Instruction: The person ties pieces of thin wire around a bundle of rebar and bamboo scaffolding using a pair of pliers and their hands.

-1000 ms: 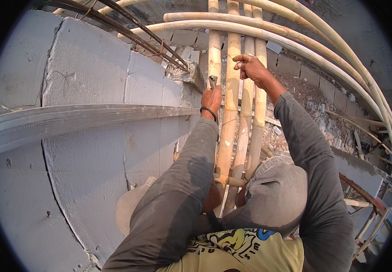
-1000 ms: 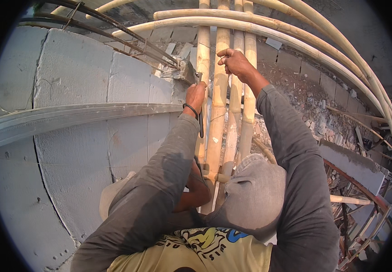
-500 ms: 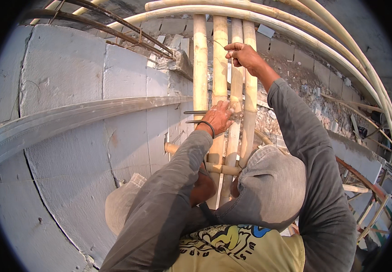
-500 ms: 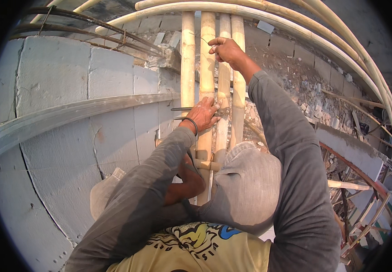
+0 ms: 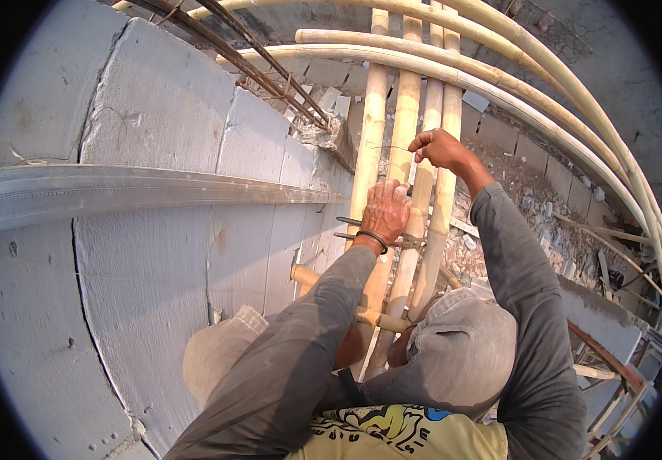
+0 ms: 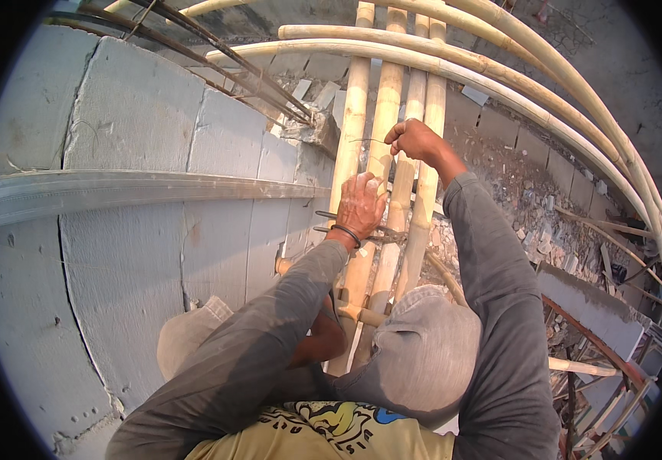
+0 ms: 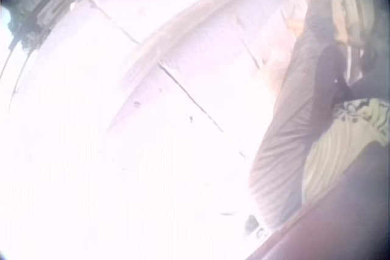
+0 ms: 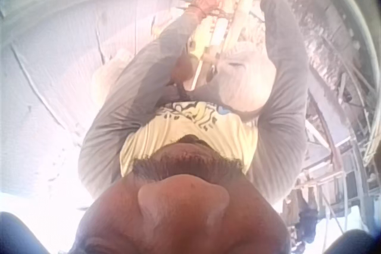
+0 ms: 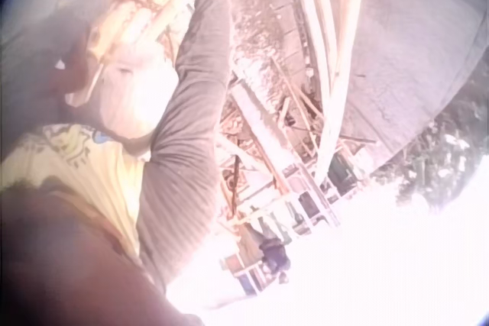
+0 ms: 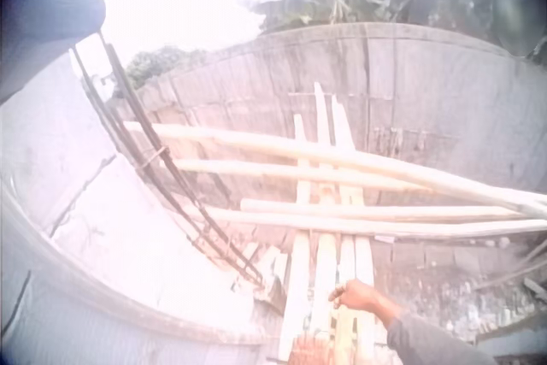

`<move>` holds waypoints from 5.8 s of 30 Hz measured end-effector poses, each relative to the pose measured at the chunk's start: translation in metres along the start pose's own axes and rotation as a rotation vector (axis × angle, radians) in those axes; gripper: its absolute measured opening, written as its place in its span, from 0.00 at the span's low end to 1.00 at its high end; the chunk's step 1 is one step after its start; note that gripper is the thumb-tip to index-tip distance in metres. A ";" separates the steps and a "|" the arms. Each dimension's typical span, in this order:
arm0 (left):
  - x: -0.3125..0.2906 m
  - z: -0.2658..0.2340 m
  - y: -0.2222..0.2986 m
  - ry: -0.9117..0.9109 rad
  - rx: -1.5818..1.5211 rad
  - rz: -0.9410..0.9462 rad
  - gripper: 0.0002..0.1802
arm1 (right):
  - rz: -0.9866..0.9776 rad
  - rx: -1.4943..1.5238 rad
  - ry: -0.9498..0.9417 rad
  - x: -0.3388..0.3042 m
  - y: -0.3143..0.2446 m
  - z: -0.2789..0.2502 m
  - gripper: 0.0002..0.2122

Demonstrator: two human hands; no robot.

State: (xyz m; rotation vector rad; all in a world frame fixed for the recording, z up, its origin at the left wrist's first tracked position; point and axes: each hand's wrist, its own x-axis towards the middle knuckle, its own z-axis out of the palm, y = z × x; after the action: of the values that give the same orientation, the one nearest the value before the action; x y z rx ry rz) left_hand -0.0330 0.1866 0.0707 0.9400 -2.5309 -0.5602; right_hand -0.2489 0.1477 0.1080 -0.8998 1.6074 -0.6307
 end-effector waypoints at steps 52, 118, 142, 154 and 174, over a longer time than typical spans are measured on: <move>0.099 0.004 -0.203 0.275 -0.396 -1.057 0.14 | -0.473 -0.635 0.539 0.194 -0.117 0.075 0.13; 0.177 -0.078 -0.112 0.896 -2.029 -0.636 0.13 | -0.657 -0.125 0.259 0.093 -0.153 0.076 0.09; 0.169 -0.089 -0.103 0.930 -1.884 -0.861 0.05 | -0.911 -0.270 0.291 0.110 -0.174 0.064 0.06; 0.172 -0.103 -0.095 0.820 -1.640 -1.044 0.06 | -0.773 -0.180 0.107 0.112 -0.183 0.059 0.07; 0.182 -0.090 -0.113 1.035 -1.904 -0.842 0.09 | -0.699 -0.265 0.138 0.094 -0.169 0.072 0.13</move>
State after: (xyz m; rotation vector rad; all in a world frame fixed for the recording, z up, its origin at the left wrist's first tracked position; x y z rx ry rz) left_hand -0.0582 -0.0366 0.1306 0.8484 -0.0428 -1.5651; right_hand -0.1483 -0.0201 0.1731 -1.6759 1.5026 -0.9856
